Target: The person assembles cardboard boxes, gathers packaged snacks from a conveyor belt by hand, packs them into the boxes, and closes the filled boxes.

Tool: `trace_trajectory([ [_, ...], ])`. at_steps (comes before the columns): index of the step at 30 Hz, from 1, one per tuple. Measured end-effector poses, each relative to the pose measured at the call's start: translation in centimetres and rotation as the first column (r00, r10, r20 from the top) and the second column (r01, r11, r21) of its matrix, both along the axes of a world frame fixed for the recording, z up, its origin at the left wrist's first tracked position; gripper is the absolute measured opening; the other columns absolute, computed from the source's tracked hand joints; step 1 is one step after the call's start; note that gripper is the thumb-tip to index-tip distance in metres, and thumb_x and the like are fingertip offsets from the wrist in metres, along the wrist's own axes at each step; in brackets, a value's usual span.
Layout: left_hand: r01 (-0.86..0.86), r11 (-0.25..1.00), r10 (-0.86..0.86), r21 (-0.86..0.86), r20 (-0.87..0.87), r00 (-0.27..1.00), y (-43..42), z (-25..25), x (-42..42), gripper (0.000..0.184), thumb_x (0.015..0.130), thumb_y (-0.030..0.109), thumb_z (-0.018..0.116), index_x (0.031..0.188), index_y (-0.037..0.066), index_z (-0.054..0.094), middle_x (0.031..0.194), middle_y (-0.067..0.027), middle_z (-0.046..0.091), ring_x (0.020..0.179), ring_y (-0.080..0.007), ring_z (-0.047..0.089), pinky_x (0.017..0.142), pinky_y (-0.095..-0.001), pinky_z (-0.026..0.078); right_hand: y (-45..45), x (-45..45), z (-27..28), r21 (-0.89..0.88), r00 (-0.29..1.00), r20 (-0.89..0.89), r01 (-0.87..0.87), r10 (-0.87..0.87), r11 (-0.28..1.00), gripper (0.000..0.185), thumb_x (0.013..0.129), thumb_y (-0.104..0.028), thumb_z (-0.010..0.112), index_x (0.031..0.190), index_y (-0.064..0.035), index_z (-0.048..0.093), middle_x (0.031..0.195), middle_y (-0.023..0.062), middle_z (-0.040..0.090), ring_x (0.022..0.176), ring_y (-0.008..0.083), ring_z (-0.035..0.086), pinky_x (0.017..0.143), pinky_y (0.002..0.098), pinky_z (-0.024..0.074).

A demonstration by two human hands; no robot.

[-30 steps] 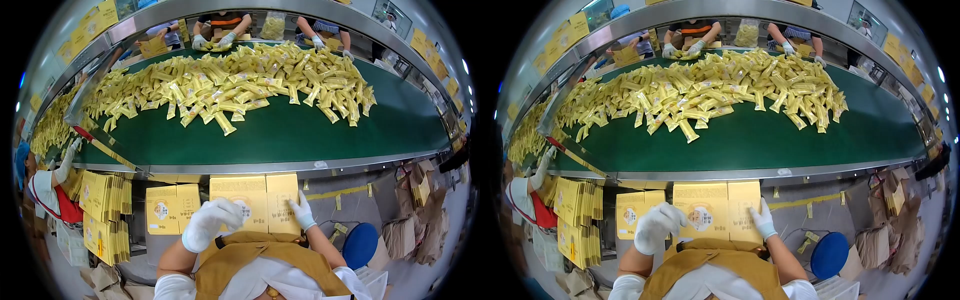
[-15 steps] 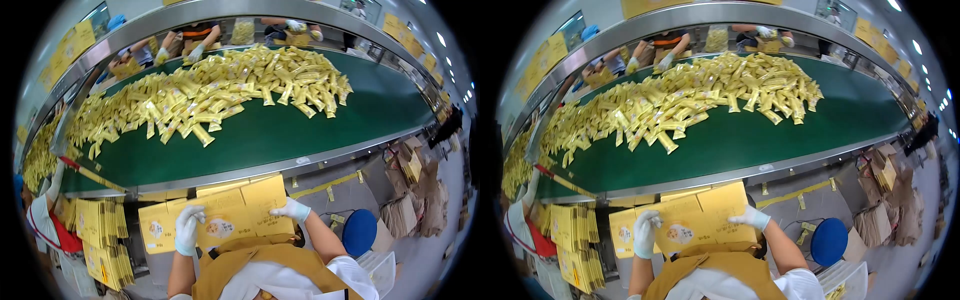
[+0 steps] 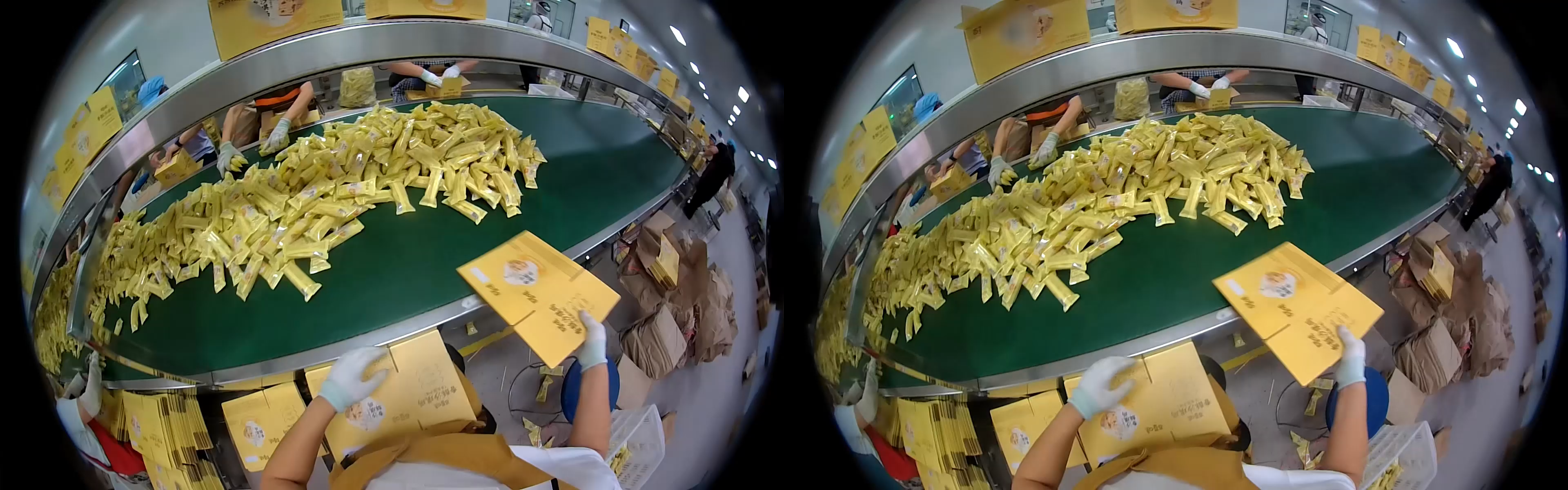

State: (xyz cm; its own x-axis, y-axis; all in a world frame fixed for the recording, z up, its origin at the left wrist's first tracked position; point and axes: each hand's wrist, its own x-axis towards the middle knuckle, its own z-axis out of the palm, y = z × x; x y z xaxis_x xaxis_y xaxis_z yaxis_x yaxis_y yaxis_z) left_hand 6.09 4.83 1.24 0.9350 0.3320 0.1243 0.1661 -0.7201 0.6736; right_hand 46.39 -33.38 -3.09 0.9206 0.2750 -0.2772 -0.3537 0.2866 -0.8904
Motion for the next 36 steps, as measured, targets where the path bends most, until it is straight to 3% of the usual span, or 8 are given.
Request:
trace_trajectory([
  [4,0.361,0.897,-0.291,0.257,-0.272,0.917,2.1,-3.3,7.6,0.072,0.091,0.043,0.063,0.148,0.002,0.042,0.154,-0.0212,0.041,0.147,-0.0351,0.034,0.122,-0.0497,0.022,-2.6,2.8,2.0,0.006,0.992,-0.052,0.116,-0.116,0.993,0.041,0.096,-0.016,0.060,0.133,0.0016,0.054,0.123,0.0185,0.067,0.103,0.0337,0.070,0.090,0.0454,0.0582],
  [11,0.513,0.751,-0.339,0.415,-0.425,0.839,4.2,-3.6,17.6,0.080,0.090,0.053,0.060,0.153,0.009,0.037,0.162,-0.0216,0.027,0.153,-0.0336,0.021,0.123,-0.0542,0.015,4.4,14.1,-1.4,-0.010,0.999,0.016,0.038,-0.038,0.999,0.038,0.098,-0.013,0.056,0.133,0.0030,0.054,0.123,0.0166,0.067,0.105,0.0291,0.070,0.092,0.0419,0.0570],
  [14,0.567,0.722,-0.384,0.398,-0.451,0.806,4.5,-4.3,20.0,0.082,0.091,0.057,0.056,0.156,0.012,0.035,0.164,-0.0208,0.024,0.155,-0.0318,0.017,0.123,-0.0543,0.014,14.7,19.5,-3.1,-0.112,0.978,0.153,0.160,-0.142,0.981,0.040,0.096,-0.012,0.061,0.132,0.0035,0.055,0.123,0.0161,0.066,0.105,0.0291,0.069,0.090,0.0412,0.0572],
  [18,0.640,0.708,-0.458,0.297,-0.496,0.738,4.9,-3.8,22.3,0.083,0.091,0.057,0.055,0.158,0.014,0.032,0.165,-0.0209,0.022,0.155,-0.0315,0.015,0.123,-0.0554,0.013,28.4,24.5,-4.1,0.094,0.998,-0.065,0.011,-0.005,0.996,0.041,0.098,-0.012,0.060,0.136,0.0007,0.051,0.130,0.0163,0.062,0.113,0.0331,0.065,0.096,0.0468,0.0558],
  [23,0.629,0.743,-0.504,0.228,-0.426,0.751,5.5,-3.7,23.3,0.079,0.087,0.049,0.061,0.154,0.014,0.038,0.161,-0.0198,0.032,0.150,-0.0320,0.030,0.119,-0.0570,0.021,45.1,31.9,-11.7,0.413,0.973,-0.140,-0.111,0.183,0.904,0.032,0.101,-0.008,0.052,0.132,-0.0005,0.052,0.129,0.0142,0.062,0.118,0.0326,0.062,0.104,0.0496,0.0517],
  [26,0.628,0.762,-0.511,0.156,-0.450,0.732,5.8,-3.3,23.5,0.081,0.090,0.050,0.058,0.157,0.012,0.034,0.163,-0.0178,0.027,0.153,-0.0284,0.022,0.122,-0.0532,0.016,45.8,31.6,-10.2,0.456,0.962,-0.146,-0.143,0.233,0.878,0.039,0.101,-0.004,0.049,0.139,0.0017,0.047,0.138,0.0171,0.056,0.124,0.0355,0.059,0.107,0.0496,0.0505],
  [31,0.578,0.793,-0.488,0.193,-0.368,0.792,5.3,-4.7,22.8,0.083,0.089,0.056,0.057,0.157,0.012,0.034,0.163,-0.0166,0.029,0.153,-0.0284,0.022,0.123,-0.0524,0.015,44.3,27.7,-8.8,0.376,0.971,0.109,-0.238,0.212,0.895,0.046,0.097,0.004,0.045,0.142,0.0005,0.043,0.139,0.0165,0.055,0.126,0.0344,0.058,0.104,0.0489,0.0530],
  [36,0.321,0.905,-0.279,0.280,-0.178,0.944,5.3,-5.0,22.0,0.082,0.086,0.058,0.061,0.152,0.011,0.042,0.162,-0.0208,0.028,0.150,-0.0367,0.025,0.120,-0.0629,0.013,40.0,22.0,-7.3,0.342,0.923,0.304,-0.336,0.235,0.878,0.053,0.092,0.006,0.053,0.144,-0.0025,0.042,0.131,0.0124,0.059,0.115,0.0283,0.063,0.098,0.0449,0.0555],
])
